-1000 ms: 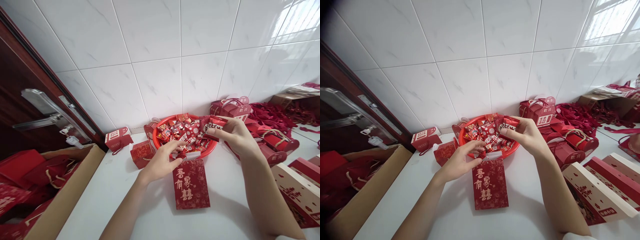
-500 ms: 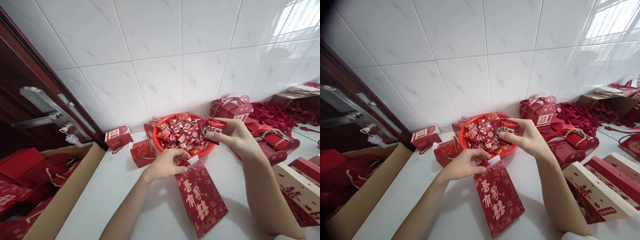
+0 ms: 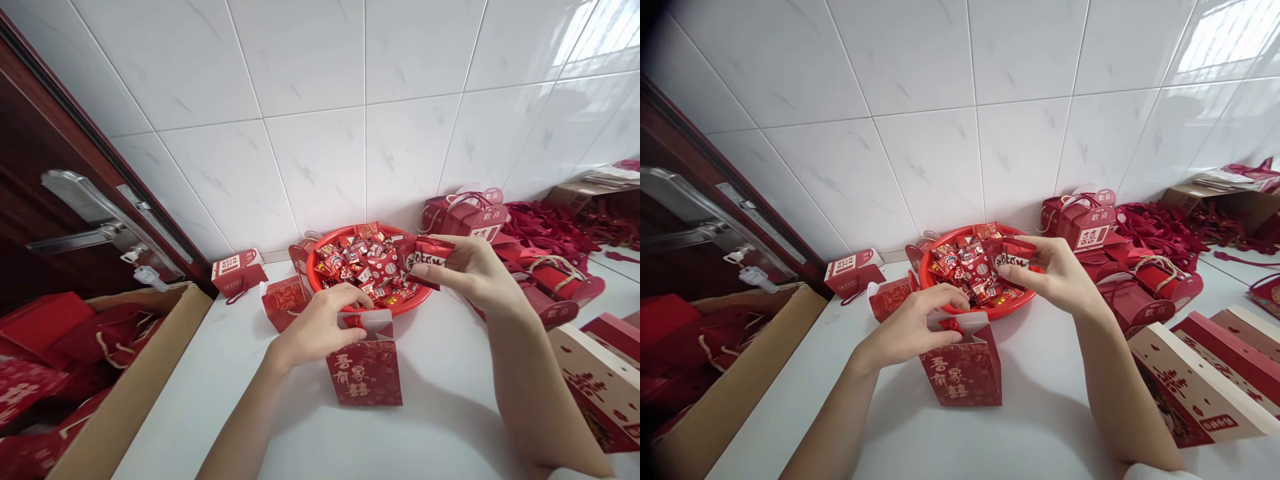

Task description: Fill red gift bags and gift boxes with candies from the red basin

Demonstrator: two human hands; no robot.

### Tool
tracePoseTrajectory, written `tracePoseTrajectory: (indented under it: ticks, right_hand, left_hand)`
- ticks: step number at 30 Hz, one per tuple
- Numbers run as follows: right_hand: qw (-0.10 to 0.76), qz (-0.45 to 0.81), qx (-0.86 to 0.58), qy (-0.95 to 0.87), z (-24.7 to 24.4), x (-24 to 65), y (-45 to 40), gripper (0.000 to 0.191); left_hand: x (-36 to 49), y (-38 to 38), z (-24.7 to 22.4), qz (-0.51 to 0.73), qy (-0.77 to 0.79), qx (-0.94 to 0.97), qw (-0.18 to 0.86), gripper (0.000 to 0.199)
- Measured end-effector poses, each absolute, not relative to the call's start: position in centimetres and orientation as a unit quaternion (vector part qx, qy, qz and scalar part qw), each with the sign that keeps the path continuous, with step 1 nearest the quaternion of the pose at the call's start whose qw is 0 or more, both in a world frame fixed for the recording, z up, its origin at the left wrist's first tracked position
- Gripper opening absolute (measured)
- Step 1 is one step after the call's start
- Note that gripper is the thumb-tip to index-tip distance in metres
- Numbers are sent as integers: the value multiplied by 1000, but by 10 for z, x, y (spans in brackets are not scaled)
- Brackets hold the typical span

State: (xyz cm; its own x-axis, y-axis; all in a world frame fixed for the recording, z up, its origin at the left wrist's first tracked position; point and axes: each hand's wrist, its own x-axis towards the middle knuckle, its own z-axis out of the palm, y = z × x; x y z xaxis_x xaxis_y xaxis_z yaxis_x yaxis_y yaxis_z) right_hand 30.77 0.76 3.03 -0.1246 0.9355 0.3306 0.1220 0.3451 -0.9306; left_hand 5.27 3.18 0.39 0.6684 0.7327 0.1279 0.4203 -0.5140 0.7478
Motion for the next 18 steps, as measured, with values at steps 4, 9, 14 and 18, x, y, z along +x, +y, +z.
tracePoseTrajectory:
  ticks: [4,9,14,18]
  right_hand:
    - [510,397,-412,-642,31,307,6,39]
    - [510,395,-409,-645,31,306,4,38]
    - [501,375,-420,-657,32,306,4,45]
    - [474,344,-425,-690,33,306,3,41]
  left_hand:
    - [47,31,6,188,335,858,343,14]
    - [40,32,12,180,353,855,335,4]
    - [29,36,17,102,361,868,324,28]
    - [24,36,17,93,382,867,306,44]
